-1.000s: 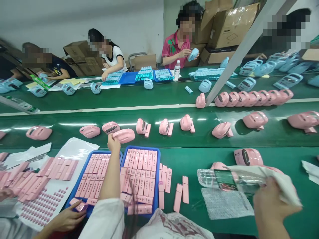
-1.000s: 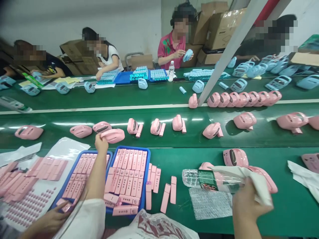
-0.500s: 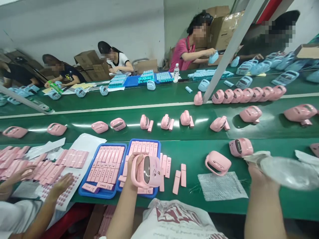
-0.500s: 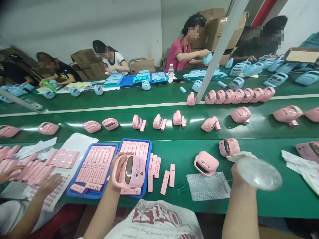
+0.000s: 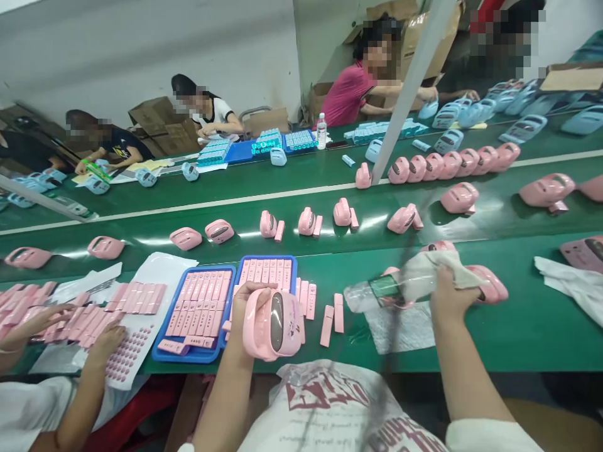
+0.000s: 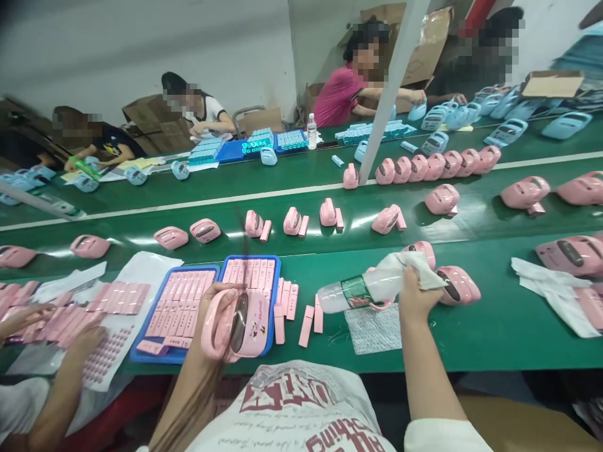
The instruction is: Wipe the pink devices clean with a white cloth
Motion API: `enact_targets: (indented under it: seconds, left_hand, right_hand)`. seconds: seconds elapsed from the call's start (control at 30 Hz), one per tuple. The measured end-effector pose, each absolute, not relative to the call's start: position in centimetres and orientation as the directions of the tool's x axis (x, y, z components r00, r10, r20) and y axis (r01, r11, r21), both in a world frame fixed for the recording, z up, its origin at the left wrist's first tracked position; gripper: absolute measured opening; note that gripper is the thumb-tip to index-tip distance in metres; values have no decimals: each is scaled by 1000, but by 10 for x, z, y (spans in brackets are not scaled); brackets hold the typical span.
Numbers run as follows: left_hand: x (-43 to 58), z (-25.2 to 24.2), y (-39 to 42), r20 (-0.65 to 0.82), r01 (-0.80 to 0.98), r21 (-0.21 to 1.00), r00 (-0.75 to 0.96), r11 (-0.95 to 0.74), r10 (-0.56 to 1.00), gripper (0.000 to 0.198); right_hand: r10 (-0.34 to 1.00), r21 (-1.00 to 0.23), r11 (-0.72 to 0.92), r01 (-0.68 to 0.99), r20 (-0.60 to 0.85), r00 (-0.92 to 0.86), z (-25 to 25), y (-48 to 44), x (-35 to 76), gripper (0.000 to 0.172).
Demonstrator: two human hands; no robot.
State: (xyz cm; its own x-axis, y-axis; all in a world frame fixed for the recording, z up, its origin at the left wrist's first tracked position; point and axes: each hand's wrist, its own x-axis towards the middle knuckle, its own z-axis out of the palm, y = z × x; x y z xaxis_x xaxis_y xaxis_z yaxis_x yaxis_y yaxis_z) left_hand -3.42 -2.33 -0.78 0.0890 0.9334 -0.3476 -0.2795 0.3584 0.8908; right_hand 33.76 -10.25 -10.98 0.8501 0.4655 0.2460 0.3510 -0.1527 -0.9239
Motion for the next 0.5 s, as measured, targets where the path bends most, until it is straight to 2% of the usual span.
enact_targets:
  seconds: [0.1,0.23,0.3,0.4,0.5]
  left_hand:
    - [-27,-12,-19,-288,-290,914,30,284,957,34]
    - [-16,-15,-15,-222,-278,935,24,220,975,33]
    - [-14,-15,-14,-213,-267,939,39,216,976,32]
    - [-13,-13,-15,-203,-242,947,62,212,977,33]
    - [-9,-10,-16,-195,-197,958,84,208,977,32]
  right_hand:
    - [476,-873,-205,443,306,824,-120,-87,326,38]
    - [716,-810,-141,569,313,623,-123,-70,305,22]
    - [796,-790,-97,605,304,524,-118,-67,300,18]
    - [807,-771,-116,626,293,512,-98,-67,303,19]
    - [772,-783,-155,602,284,569,-66,-66,293,30]
